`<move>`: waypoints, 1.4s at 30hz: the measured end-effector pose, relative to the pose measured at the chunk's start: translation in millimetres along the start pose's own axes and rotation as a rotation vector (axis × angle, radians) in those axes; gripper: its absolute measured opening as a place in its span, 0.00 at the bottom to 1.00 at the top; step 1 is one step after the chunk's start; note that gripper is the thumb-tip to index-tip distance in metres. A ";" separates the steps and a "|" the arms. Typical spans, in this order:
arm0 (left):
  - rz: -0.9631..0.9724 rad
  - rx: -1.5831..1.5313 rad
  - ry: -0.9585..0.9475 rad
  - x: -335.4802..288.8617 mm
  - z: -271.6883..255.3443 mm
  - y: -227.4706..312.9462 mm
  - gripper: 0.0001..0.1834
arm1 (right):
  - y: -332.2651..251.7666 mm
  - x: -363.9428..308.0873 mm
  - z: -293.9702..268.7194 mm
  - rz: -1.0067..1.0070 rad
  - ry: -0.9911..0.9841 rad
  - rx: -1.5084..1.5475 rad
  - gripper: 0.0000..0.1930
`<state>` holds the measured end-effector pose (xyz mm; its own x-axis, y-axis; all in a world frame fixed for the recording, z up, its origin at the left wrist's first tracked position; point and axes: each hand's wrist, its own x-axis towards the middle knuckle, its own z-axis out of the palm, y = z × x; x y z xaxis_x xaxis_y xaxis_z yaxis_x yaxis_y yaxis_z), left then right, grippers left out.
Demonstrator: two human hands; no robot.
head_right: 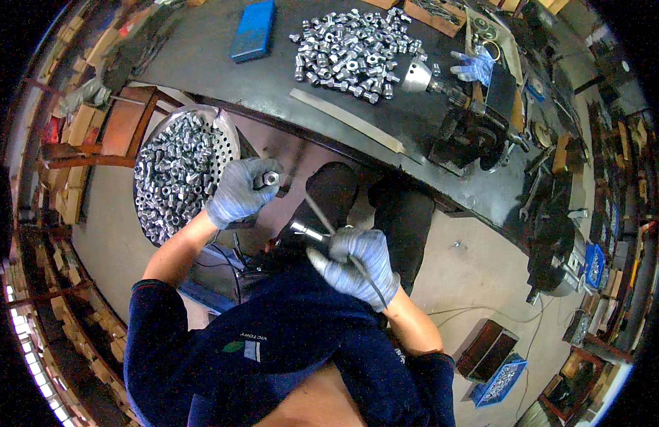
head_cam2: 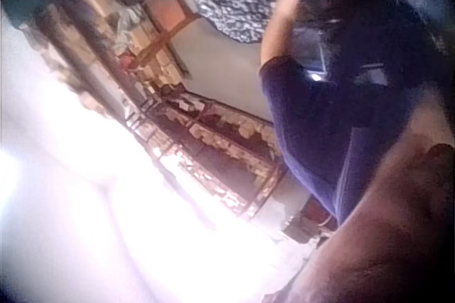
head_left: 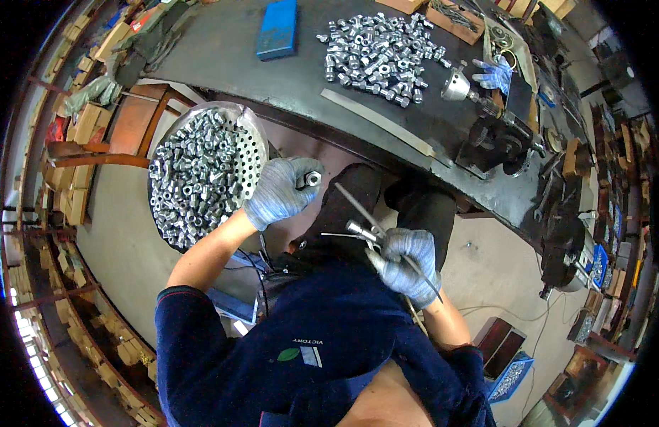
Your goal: The person picks up metal components one by one from a tray and uses a set of calipers to measure them, then places them into a pile on a workbench.
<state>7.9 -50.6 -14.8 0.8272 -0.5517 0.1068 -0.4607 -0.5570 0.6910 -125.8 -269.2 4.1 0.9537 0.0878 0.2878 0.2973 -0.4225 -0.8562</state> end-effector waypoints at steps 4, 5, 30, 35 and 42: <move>0.085 0.124 0.084 -0.9 5.2 0.8 0.05 | -21.1 8.7 -1.2 -0.148 -0.093 0.118 0.20; 0.064 0.126 0.052 -0.7 4.9 1.7 0.06 | -22.0 11.2 0.2 -0.215 -0.071 0.074 0.19; 0.005 0.098 0.072 172.5 18.0 -15.4 0.13 | -1.8 5.5 3.2 -0.111 0.123 -0.147 0.20; -0.019 -0.695 0.187 238.1 -14.4 -7.5 0.20 | 5.4 -0.6 7.8 -0.060 0.121 -0.137 0.18; -0.053 -0.227 -0.023 146.1 -66.2 -34.0 0.19 | 9.8 -2.4 7.6 -0.030 0.109 -0.123 0.18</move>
<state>165.7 -71.1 24.6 0.8393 -0.5412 0.0517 -0.3307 -0.4329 0.8386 -124.8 -266.6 -8.3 0.9318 0.0059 0.3628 0.3108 -0.5293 -0.7895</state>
